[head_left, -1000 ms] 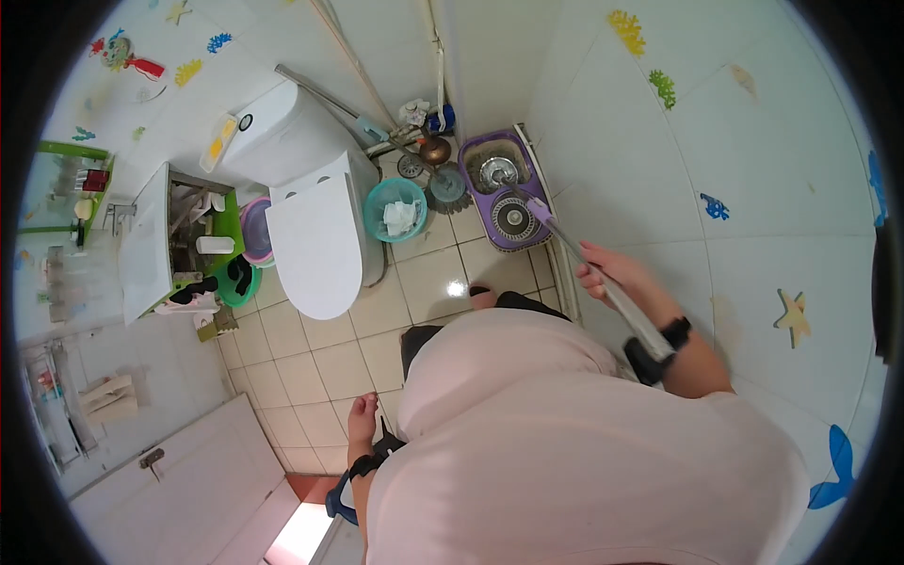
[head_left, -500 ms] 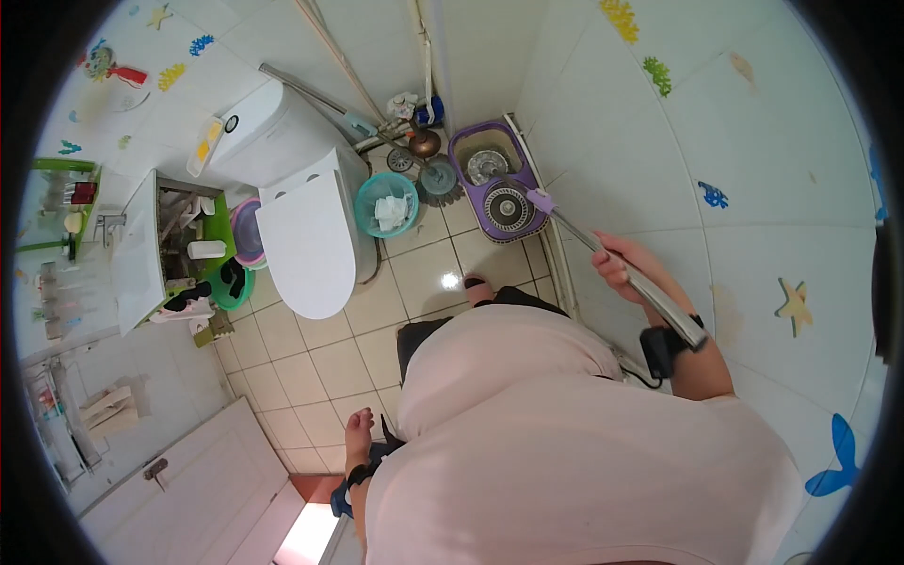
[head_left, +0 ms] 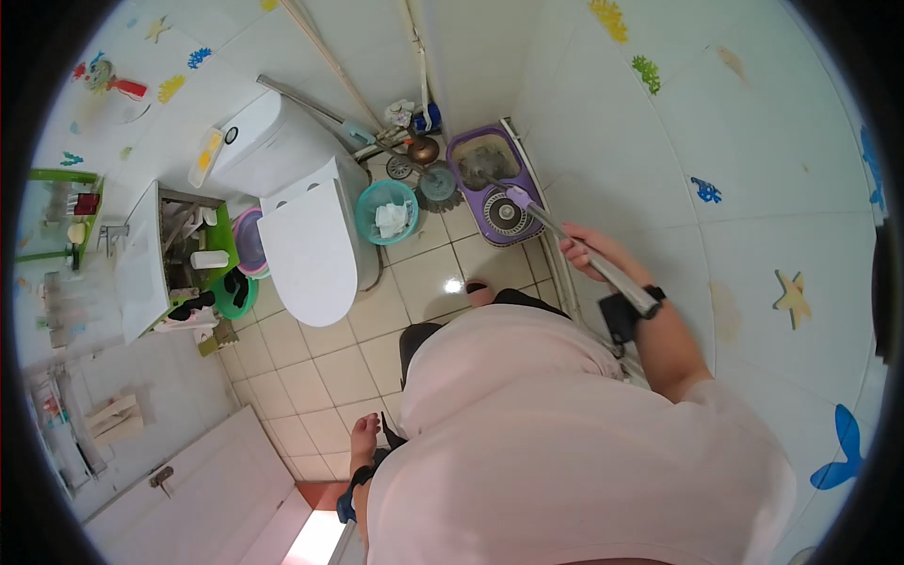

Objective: The person is mopping the bathroom and hallway floors using a spray mop.

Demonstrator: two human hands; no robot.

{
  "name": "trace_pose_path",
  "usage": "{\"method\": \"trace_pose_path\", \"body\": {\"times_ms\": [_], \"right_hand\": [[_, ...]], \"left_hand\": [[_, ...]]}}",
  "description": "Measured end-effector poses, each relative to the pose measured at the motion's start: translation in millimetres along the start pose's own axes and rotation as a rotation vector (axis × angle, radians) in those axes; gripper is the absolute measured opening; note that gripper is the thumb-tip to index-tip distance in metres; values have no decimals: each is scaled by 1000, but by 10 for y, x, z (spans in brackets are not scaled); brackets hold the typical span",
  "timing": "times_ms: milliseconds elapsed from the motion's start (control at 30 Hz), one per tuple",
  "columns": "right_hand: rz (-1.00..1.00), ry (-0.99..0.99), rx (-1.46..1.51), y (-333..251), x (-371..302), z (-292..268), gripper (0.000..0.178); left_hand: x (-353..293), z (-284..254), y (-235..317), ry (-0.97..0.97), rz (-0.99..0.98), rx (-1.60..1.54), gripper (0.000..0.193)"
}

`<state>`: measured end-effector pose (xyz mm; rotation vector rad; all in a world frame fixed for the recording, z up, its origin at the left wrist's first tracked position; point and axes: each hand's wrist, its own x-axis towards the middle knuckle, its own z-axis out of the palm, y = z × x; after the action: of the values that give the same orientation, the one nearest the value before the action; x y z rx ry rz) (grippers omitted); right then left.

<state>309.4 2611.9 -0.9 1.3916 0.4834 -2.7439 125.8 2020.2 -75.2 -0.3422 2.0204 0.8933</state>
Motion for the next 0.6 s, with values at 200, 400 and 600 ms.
{"method": "trace_pose_path", "body": {"times_ms": [200, 400, 600], "right_hand": [[65, -34, 192, -103, -834, 118, 18], [-10, 108, -336, 0, -77, 38, 58], [23, 104, -193, -19, 204, 155, 23]], "left_hand": [[211, -30, -73, 6, 115, -142, 32], [-125, 172, 335, 26, 271, 118, 32], [26, -80, 29, 37, 70, 110, 31]]}}
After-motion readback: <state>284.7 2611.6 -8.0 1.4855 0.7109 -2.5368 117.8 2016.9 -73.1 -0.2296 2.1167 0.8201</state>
